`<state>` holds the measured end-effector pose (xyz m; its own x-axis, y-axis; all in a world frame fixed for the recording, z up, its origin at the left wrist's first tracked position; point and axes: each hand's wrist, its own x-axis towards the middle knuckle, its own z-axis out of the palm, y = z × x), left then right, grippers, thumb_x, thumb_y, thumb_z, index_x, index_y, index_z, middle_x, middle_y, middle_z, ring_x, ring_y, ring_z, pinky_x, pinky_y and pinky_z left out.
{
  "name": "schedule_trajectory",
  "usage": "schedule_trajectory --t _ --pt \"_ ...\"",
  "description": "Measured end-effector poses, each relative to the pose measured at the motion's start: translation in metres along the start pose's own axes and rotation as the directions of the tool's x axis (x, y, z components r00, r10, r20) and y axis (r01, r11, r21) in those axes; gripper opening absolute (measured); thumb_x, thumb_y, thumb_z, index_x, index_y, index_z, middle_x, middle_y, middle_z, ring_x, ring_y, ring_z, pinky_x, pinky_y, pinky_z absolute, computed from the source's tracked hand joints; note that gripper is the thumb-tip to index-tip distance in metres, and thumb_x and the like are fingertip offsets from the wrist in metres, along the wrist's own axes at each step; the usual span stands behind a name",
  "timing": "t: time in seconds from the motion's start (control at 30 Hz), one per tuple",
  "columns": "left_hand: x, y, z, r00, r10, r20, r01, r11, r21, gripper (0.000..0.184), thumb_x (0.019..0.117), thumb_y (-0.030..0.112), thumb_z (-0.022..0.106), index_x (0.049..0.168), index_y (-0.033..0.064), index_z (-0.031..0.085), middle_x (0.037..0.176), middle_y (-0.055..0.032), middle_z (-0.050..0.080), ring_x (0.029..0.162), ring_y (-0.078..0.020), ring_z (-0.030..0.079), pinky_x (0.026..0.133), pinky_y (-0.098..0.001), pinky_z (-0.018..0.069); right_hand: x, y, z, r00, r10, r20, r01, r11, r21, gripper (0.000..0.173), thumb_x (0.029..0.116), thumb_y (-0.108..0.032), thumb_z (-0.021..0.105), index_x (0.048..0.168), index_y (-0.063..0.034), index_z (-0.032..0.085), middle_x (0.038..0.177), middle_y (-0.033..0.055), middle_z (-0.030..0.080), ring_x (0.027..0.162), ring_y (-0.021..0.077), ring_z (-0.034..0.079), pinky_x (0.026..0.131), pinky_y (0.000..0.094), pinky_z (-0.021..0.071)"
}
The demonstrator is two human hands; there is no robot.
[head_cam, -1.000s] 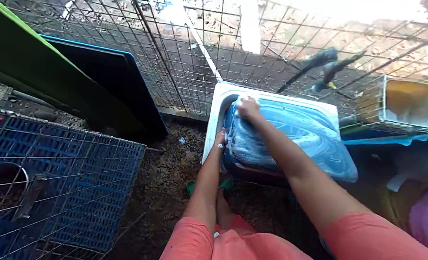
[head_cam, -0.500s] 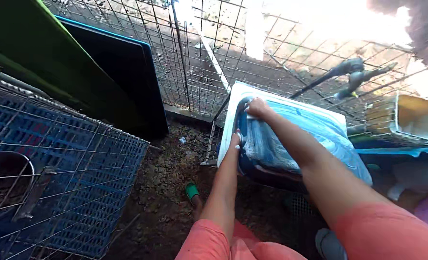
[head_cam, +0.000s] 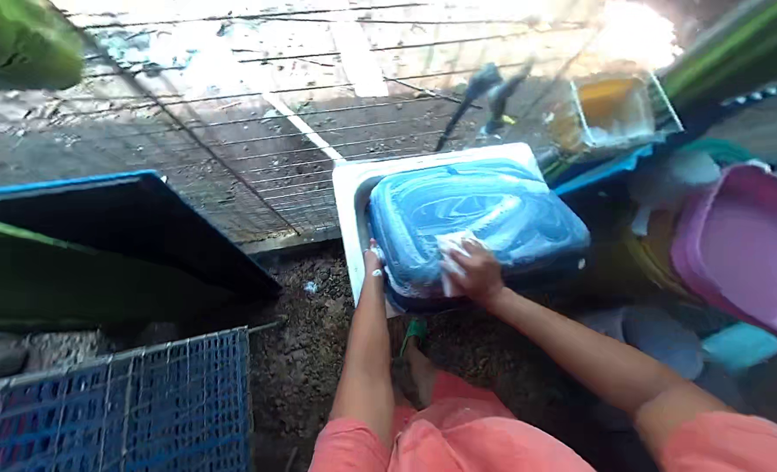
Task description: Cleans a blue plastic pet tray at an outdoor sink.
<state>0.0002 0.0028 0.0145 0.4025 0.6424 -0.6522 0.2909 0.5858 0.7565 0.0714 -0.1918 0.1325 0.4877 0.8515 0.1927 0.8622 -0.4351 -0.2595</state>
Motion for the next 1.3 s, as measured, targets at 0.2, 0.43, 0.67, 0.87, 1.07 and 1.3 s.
schedule_trajectory --t 0.2,0.43,0.67,0.87,1.07,1.3 --pt "-0.002 -0.004 -0.015 0.990 0.084 0.111 -0.109 0.966 0.235 0.054 0.1146 0.028 0.022 0.146 -0.0110 0.042 0.145 -0.0293 0.049 0.131 -0.0307 0.052 0.111 -0.0429 0.0405 -0.016 -0.065 0.063 0.921 -0.275 -0.276 0.316 0.941 0.118 0.023 0.0967 -0.019 0.064 0.112 -0.0134 0.079 0.124 0.0142 0.074 0.123 0.0390 0.066 0.109 0.0643 0.0453" --pt "-0.014 -0.001 -0.013 0.989 0.139 0.044 -0.145 0.900 0.410 0.044 0.1133 0.019 0.031 0.143 -0.0101 0.046 0.143 -0.0290 0.052 0.131 -0.0329 0.053 0.110 -0.0462 0.0424 -0.091 0.147 0.004 0.693 0.518 -0.501 -0.466 0.853 0.237 0.055 0.1010 -0.028 0.044 0.146 0.0034 0.051 0.153 0.0284 0.045 0.146 0.0442 0.039 0.121 0.0615 0.0289" --pt "-0.052 0.020 -0.006 0.989 0.105 0.100 -0.132 0.936 0.325 0.043 0.1128 0.015 0.026 0.146 -0.0090 0.039 0.143 -0.0265 0.050 0.124 -0.0263 0.053 0.105 -0.0412 0.0444 -0.069 -0.017 0.067 0.515 0.738 -0.436 -0.452 0.665 0.594 0.073 0.0903 -0.031 0.064 0.144 0.0155 0.047 0.150 0.0395 0.042 0.145 0.0552 0.035 0.122 0.0665 0.0226" --pt "-0.056 0.027 -0.010 0.991 0.023 0.131 -0.069 0.933 0.354 0.045 0.1135 0.017 0.021 0.149 -0.0070 0.034 0.148 -0.0249 0.045 0.129 -0.0265 0.048 0.109 -0.0421 0.0409 -0.067 0.009 0.063 0.596 0.573 -0.562 -0.306 0.809 0.501 0.063 0.0887 -0.040 0.063 0.136 0.0017 0.062 0.145 0.0362 0.049 0.141 0.0544 0.040 0.117 0.0707 0.0280" --pt "-0.029 0.013 -0.012 0.992 0.100 0.075 -0.123 0.885 0.450 0.041 0.1118 0.013 0.034 0.146 -0.0085 0.041 0.145 -0.0274 0.049 0.129 -0.0315 0.051 0.108 -0.0469 0.0422 -0.062 0.186 -0.031 0.363 0.874 -0.324 -0.679 0.486 0.550 0.051 0.1030 -0.019 0.048 0.150 0.0000 0.048 0.153 0.0264 0.047 0.142 0.0422 0.046 0.117 0.0584 0.0363" --pt "0.001 -0.012 -0.030 0.996 0.080 0.026 -0.083 0.901 0.425 0.046 0.1136 0.021 0.028 0.148 -0.0087 0.039 0.148 -0.0299 0.046 0.134 -0.0357 0.048 0.111 -0.0502 0.0404 -0.030 -0.022 0.026 0.941 0.228 -0.250 -0.150 0.943 0.296 0.038 0.0900 -0.030 0.070 0.124 -0.0129 0.075 0.137 0.0153 0.066 0.135 0.0387 0.056 0.114 0.0621 0.0411"
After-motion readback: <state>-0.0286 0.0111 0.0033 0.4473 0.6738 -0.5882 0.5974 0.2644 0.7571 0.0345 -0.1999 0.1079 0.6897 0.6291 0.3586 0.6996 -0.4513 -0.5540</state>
